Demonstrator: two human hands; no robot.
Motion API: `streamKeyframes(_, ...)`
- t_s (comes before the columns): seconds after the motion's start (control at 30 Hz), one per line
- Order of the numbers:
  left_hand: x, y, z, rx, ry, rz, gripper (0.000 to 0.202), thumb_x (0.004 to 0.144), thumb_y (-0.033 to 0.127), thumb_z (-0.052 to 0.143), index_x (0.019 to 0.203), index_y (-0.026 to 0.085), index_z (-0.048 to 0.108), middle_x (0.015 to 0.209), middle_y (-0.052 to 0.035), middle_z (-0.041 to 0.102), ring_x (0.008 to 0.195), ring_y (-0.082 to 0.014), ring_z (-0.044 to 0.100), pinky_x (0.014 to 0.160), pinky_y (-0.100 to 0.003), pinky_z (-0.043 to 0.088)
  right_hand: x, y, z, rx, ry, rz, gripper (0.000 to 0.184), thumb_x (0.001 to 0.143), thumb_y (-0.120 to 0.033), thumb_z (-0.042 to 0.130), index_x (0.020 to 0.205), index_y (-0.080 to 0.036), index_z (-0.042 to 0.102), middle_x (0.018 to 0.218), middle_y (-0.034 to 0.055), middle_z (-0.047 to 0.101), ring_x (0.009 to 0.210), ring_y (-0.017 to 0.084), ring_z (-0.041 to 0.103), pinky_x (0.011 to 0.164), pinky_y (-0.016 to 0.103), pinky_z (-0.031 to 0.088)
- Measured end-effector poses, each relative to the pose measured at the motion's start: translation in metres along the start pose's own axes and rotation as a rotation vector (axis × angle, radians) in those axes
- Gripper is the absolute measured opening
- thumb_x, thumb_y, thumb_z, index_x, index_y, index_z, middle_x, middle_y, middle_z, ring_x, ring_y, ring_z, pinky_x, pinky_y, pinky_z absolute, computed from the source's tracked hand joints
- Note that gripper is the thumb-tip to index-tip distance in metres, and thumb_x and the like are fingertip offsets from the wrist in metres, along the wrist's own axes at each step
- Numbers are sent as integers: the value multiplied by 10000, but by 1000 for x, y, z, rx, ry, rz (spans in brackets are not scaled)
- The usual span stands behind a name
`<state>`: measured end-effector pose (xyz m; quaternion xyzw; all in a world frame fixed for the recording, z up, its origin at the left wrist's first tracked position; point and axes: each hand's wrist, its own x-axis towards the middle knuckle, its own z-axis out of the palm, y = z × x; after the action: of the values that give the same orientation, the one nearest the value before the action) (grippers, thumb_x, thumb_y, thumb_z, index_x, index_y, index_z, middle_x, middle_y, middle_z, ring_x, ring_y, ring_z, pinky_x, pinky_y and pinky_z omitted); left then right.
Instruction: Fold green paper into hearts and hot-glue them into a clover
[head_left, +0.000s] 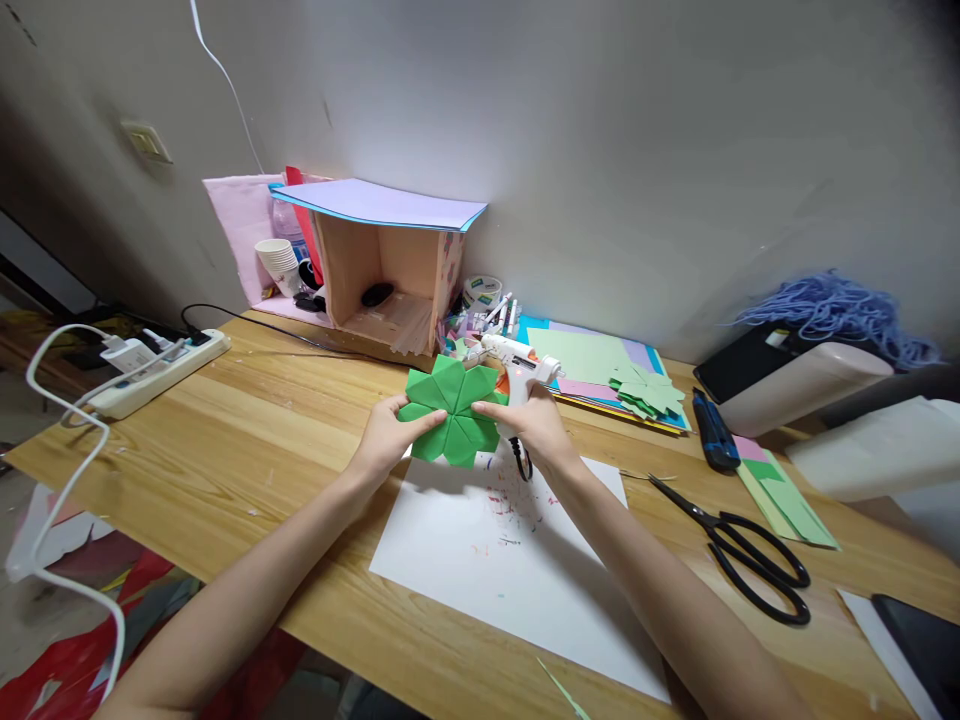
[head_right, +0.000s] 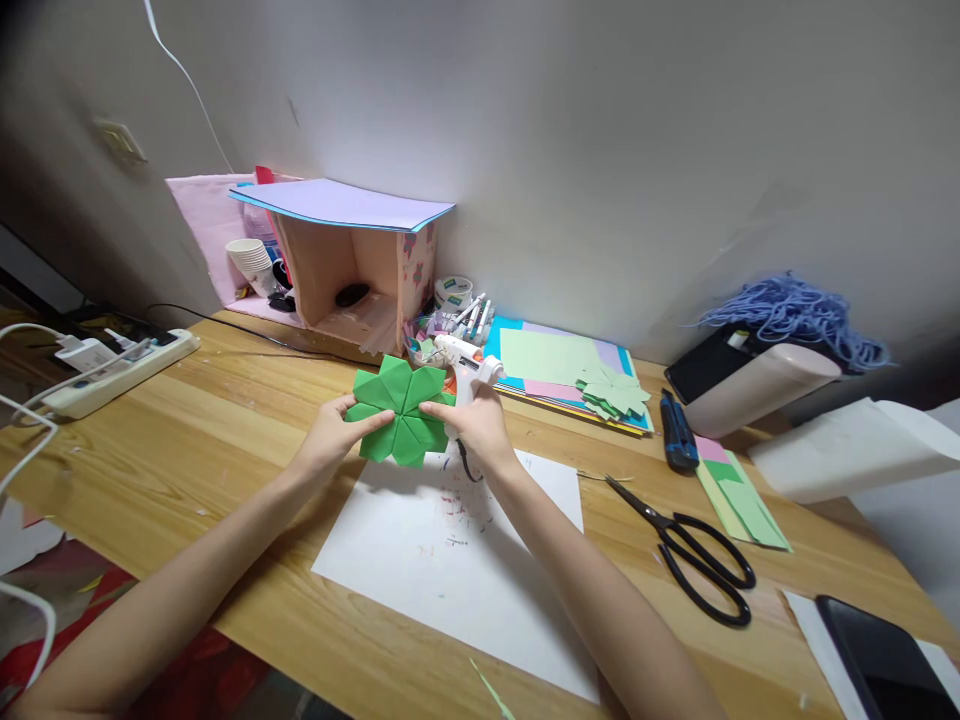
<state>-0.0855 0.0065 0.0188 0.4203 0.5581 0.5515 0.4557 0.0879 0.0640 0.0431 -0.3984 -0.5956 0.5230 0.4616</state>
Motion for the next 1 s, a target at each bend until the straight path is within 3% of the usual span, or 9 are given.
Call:
streamKeyframes(0.27,-1,-2,2,23,25,-23,461,546,396,768,899,117,666,906,-90,709,852,-239,651,771,-341,517,-1,6,3,-2,83,22,567,518,-289,762,1039,-141,595,992,93,660,878,245,622,738,353,505)
streamKeyframes(0.47,-2,-3,3,2,41,-27,470,532,386,775,896,110,663,889,-95,709,825,-235,654,753,-337,518,0,11,5,-37,134,9,605,501,-298,777,1052,-141,585,1034,105,647,922,253,607,773,362,492)
streamKeyframes(0.7,2,-1,-1,-11,41,-98,489,541,408,764,909,106,651,929,-115,699,855,-248,647,739,-336,517,5,15,-1,88,-78,127,506,545,-335,762,994,-151,619,998,95,670,871,240,632,735,349,507)
streamKeyframes(1.0,3,-4,-3,-30,-50,-108,476,560,396,760,923,104,662,957,-117,695,873,-245,645,762,-329,510,7,23,2,109,-113,210,452,492,-305,787,889,-135,655,935,102,681,838,239,633,769,371,494)
